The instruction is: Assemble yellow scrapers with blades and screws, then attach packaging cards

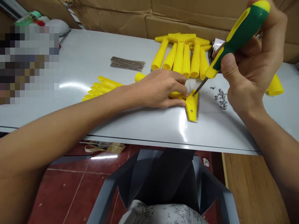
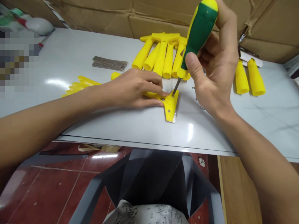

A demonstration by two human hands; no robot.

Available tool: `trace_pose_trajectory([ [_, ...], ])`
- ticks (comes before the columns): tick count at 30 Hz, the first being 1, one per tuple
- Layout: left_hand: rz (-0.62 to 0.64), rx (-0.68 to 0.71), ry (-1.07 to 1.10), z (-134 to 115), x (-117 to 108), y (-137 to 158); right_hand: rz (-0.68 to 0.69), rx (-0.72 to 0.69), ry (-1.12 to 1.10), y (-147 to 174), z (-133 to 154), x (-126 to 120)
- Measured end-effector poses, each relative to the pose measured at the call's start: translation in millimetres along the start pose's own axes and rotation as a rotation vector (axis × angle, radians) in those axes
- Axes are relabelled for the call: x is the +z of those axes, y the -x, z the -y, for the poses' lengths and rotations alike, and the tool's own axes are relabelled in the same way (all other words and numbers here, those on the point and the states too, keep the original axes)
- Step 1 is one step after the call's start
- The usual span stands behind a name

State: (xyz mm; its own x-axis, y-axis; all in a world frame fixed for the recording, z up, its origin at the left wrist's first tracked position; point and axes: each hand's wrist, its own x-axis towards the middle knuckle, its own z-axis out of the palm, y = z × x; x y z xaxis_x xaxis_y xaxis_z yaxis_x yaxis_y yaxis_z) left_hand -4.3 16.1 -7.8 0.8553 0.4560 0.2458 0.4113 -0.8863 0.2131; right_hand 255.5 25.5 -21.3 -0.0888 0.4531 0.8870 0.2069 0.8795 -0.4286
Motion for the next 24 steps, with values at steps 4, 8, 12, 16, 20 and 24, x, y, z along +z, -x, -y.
trace_pose_trajectory([
  [4, -0.005, 0.005, -0.014, -1.8, -0.9, -0.3, 0.038, 0.071, 0.014, 1.9, 1.3, -1.9],
  [8, -0.015, 0.011, -0.015, -2.9, -0.9, -0.8, 0.044, 0.016, 0.014, 1.7, -4.8, -2.7],
  [12, -0.025, 0.014, -0.006, -2.0, -0.4, -0.8, 0.154, -0.023, 0.003, -3.6, -11.9, -8.1],
  [16, -0.019, 0.013, 0.000, -1.2, -0.8, 0.1, 0.138, -0.058, -0.001, -10.7, -13.4, -11.7],
  [20, -0.010, 0.008, -0.008, -2.0, -1.7, 0.9, 0.127, -0.100, -0.004, -18.4, -16.5, -10.3],
  [24, -0.001, 0.007, -0.010, -2.0, -0.9, 1.0, 0.152, -0.128, -0.128, -22.1, -13.5, -10.2],
])
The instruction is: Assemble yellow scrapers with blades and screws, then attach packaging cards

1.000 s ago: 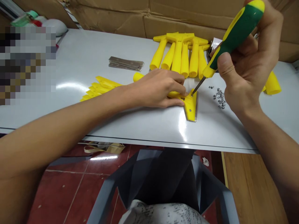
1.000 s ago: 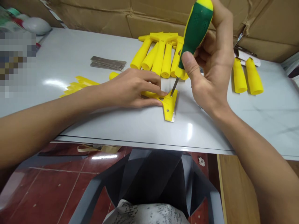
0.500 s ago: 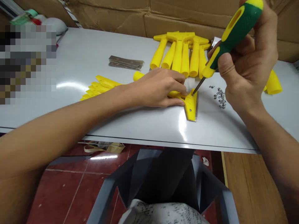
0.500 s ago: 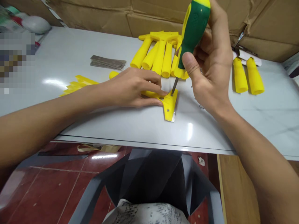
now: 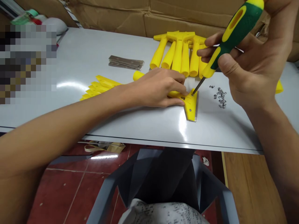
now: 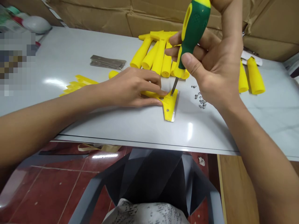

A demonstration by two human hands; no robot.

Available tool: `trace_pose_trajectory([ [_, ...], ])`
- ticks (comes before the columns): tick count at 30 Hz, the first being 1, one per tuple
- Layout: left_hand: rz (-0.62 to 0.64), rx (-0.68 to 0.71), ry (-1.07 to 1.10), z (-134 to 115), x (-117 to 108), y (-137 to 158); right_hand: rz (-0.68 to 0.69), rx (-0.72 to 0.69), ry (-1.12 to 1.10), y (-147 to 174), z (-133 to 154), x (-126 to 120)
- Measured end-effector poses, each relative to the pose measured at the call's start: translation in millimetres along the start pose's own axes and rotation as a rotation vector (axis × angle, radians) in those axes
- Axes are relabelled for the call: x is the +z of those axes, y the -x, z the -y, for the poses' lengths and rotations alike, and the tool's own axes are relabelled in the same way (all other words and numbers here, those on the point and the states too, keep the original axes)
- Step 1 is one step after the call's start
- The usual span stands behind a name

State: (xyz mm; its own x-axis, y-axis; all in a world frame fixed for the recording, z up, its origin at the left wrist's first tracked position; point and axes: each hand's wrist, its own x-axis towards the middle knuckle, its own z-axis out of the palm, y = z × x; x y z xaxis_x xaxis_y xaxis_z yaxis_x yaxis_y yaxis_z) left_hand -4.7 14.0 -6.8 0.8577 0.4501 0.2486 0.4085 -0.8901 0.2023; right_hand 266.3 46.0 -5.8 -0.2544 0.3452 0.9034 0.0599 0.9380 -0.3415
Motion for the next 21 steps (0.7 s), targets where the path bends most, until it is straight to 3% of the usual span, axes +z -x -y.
trace_pose_trajectory([
  [3, -0.011, 0.004, 0.002, 1.3, 0.8, -0.1, 0.080, 0.229, -0.019, -1.2, 14.8, -1.2],
  [7, -0.006, -0.018, 0.003, -1.2, -0.8, -1.0, 0.143, 0.183, 0.087, -4.2, 31.7, -6.3],
  [10, 0.016, -0.097, -0.041, -12.3, -1.5, -1.6, 0.055, 0.246, 0.224, -4.7, 39.7, -6.6],
  [15, -0.003, -0.244, -0.186, -44.9, 1.7, -0.2, -0.088, 0.437, 0.220, -0.8, 57.6, 6.5],
  [21, -0.010, -0.342, -0.201, -62.1, 2.0, 1.3, -0.177, 0.400, 0.156, 0.9, 72.2, 24.9],
])
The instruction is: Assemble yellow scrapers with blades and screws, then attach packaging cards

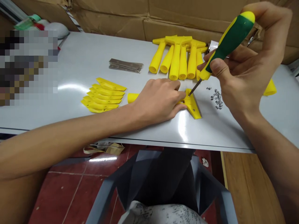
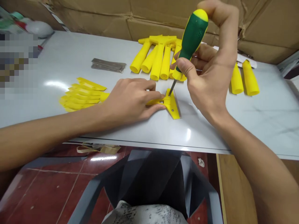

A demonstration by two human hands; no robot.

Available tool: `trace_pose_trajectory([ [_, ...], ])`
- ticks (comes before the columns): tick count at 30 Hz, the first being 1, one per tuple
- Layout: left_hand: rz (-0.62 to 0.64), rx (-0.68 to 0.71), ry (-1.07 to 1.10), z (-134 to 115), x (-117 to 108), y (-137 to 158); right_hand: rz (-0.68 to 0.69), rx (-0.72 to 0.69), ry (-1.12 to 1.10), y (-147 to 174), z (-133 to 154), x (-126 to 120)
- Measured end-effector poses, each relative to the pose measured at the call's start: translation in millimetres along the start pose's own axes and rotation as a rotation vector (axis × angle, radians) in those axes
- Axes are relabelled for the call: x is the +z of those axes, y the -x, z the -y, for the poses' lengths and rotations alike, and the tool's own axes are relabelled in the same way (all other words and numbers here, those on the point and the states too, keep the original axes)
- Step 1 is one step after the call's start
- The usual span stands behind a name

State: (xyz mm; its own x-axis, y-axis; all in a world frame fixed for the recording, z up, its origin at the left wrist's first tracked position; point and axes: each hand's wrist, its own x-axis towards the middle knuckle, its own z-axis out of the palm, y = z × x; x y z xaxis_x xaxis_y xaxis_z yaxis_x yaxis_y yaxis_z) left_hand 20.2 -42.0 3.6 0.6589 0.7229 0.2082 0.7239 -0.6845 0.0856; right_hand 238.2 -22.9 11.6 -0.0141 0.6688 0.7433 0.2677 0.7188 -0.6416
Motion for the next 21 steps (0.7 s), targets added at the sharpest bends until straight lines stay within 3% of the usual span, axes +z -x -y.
trace_pose_trajectory([
  [8, 0.039, -0.064, -0.070, -1.9, -0.1, 1.2, -0.022, -0.066, 0.125, 4.5, 4.0, 4.0],
  [14, 0.074, 0.054, -0.111, 5.0, 2.5, -3.9, 0.046, -0.027, 0.080, 10.1, 0.8, 3.4],
  [19, 0.101, 0.113, -0.119, 8.5, 3.1, -8.3, -0.102, -0.236, 0.117, -13.5, -20.7, -28.4],
  [21, 0.119, 0.110, -0.132, 6.8, 2.2, -9.0, -0.159, -0.200, 0.169, -27.6, -24.3, -48.3],
])
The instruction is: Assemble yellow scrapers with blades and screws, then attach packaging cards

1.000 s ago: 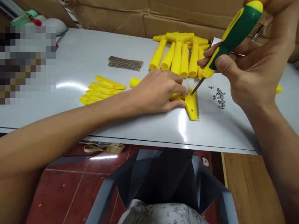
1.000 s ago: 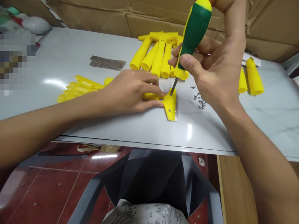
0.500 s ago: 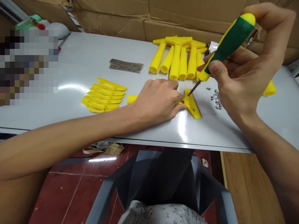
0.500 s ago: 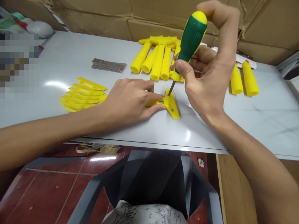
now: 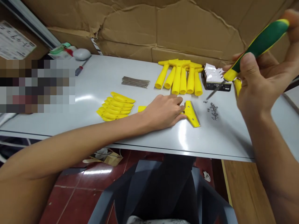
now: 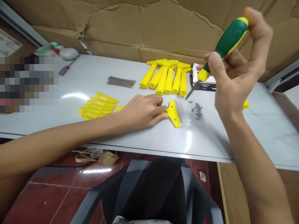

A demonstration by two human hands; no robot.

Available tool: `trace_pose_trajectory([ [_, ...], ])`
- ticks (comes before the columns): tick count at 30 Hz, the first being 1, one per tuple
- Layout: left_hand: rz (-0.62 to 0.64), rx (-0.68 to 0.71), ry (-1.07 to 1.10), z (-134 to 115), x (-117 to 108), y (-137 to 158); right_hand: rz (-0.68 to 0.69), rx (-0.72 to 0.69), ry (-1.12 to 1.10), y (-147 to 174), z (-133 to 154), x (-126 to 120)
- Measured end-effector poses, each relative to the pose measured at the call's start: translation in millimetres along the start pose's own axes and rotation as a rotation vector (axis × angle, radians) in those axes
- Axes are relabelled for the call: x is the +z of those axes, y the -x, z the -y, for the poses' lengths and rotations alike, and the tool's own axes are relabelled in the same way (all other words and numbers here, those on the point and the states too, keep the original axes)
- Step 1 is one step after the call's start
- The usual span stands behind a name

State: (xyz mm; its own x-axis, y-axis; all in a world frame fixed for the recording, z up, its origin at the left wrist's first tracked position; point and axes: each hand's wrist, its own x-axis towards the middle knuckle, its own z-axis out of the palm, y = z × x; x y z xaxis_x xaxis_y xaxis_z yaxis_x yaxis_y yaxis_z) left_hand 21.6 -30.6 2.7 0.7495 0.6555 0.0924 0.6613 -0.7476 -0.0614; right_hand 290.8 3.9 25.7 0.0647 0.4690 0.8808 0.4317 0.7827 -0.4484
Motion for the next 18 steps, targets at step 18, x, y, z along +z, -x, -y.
trace_pose_trajectory([
  [18, -0.074, 0.052, -0.050, 3.0, 11.5, 1.6, 1.044, 0.564, 0.889, -8.9, -41.5, -38.1],
])
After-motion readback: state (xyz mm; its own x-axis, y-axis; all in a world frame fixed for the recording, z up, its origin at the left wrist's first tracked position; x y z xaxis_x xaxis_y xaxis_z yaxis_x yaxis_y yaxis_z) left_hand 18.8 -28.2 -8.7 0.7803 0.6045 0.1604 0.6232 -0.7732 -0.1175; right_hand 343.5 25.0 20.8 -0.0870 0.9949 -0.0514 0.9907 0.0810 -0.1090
